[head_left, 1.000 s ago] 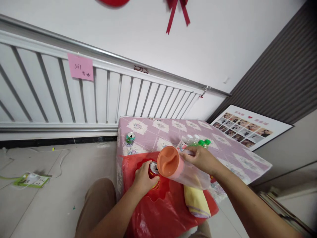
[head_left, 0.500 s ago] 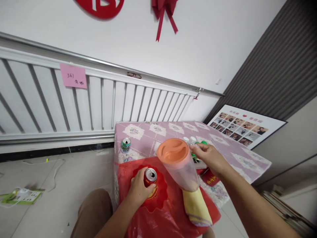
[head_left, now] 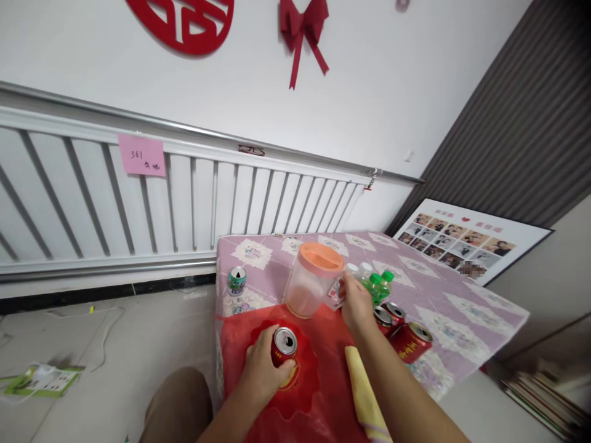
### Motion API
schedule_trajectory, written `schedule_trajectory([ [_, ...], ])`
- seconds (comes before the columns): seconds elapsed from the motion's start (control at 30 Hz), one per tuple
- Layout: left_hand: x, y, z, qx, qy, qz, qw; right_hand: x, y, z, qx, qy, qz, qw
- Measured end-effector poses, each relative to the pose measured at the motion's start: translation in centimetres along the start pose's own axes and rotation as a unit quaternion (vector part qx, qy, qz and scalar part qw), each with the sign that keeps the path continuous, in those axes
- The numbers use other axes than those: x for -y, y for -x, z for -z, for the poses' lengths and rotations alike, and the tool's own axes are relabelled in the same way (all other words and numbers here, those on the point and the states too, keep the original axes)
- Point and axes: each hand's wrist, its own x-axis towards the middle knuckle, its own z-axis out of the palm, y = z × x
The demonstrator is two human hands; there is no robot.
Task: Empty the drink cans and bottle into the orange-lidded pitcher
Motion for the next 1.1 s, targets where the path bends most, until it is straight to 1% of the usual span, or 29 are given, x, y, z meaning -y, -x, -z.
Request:
schedule_trajectory([
  [0.13,0.0,0.0,0.0,0.007,-0.008,-0.002,1.0,-2.8,0.0,-2.6,-0.028,-0.003,-0.013,1.0],
  [0.27,-0.2,0.0,0.1,0.011,-0.016,0.005,1.0,-4.4,0.3,-4.3,-0.033,0.007,-0.02,0.999],
  [0.4,-0.2,0.0,0.1,0.014,-0.018,0.012,1.0,-5.0,0.8,-4.9,-0.016,0.027,-0.021,0.999],
  [0.53,-0.1,-0.1,0.1,0.021,-0.015,0.016,1.0,-4.9,1.4,-4.3,0.019,0.044,-0.021,0.999],
  [0.63,0.1,-0.1,-0.1,0.02,-0.013,0.016,1.0,-4.7,1.8,-3.2,0.045,0.055,-0.019,0.997],
  [0.7,0.1,-0.1,-0.1,0.015,-0.014,0.013,1.0,-4.7,2.2,-2.2,0.053,0.064,-0.016,0.996],
  [0.83,0.1,-0.1,-0.1,0.011,-0.017,0.01,1.0,-5.4,3.7,1.0,0.037,0.079,-0.014,0.996],
  [1.0,-0.4,0.1,0.3,0.013,-0.011,0.02,1.0,-7.4,7.9,5.9,0.028,0.118,-0.021,0.992],
  [1.1,-0.9,0.1,0.5,0.012,-0.005,0.02,1.0,-8.7,10.7,8.3,0.025,0.156,-0.012,0.987],
])
